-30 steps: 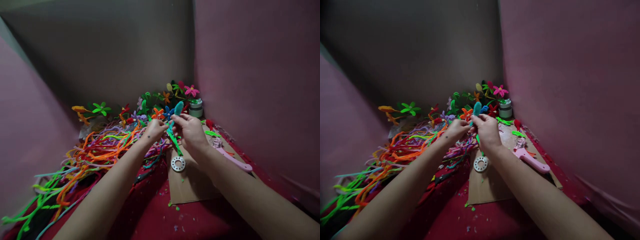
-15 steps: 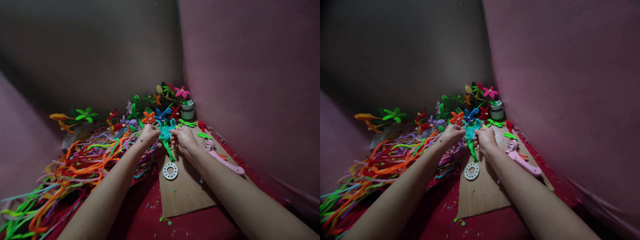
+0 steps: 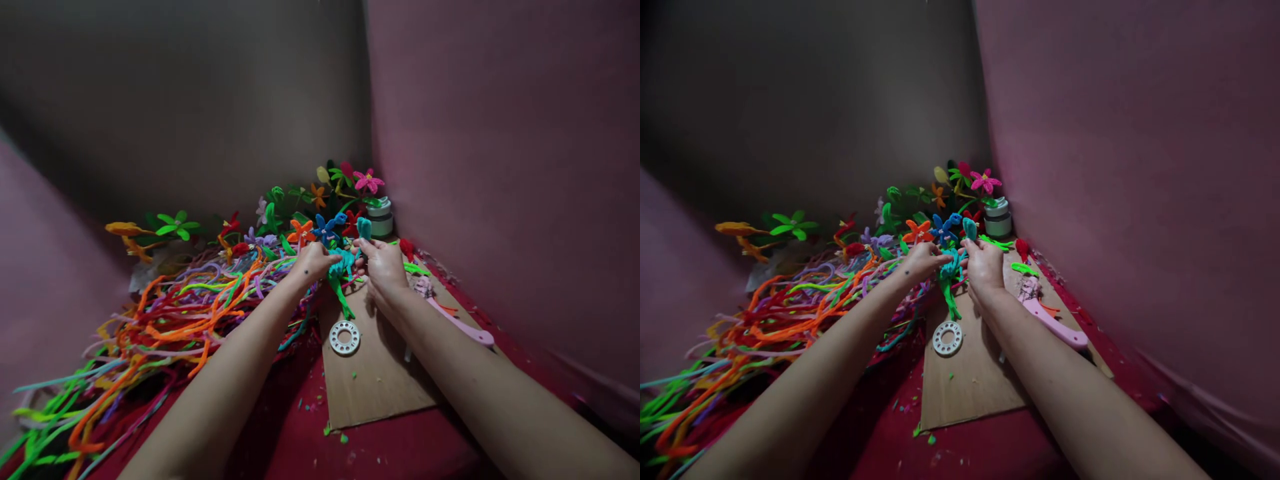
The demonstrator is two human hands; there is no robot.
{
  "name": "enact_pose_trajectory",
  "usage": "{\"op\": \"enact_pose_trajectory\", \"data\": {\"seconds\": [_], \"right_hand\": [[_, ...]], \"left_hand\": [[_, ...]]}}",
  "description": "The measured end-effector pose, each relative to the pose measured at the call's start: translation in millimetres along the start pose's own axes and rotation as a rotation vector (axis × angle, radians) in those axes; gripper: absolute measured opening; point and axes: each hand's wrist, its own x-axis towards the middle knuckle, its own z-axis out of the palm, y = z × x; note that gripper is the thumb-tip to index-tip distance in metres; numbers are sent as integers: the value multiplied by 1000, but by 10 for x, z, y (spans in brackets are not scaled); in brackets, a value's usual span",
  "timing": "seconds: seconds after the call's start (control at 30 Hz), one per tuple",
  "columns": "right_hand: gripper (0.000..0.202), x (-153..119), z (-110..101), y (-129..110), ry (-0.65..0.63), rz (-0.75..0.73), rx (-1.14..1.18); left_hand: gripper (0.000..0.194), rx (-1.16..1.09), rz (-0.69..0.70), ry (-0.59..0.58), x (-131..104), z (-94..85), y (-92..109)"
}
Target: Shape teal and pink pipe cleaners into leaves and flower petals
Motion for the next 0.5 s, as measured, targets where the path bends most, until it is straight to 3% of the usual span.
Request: {"op": "enact_pose_trajectory", "data": {"seconds": [0.17, 0.5], "right_hand": [[10, 2, -5, 25, 19, 14, -26], [11, -46, 17, 1, -9, 48, -34]], "left_hand": [[22, 138, -7, -18, 130, 146, -52], [19, 80, -13, -2, 153, 146, -122]]}}
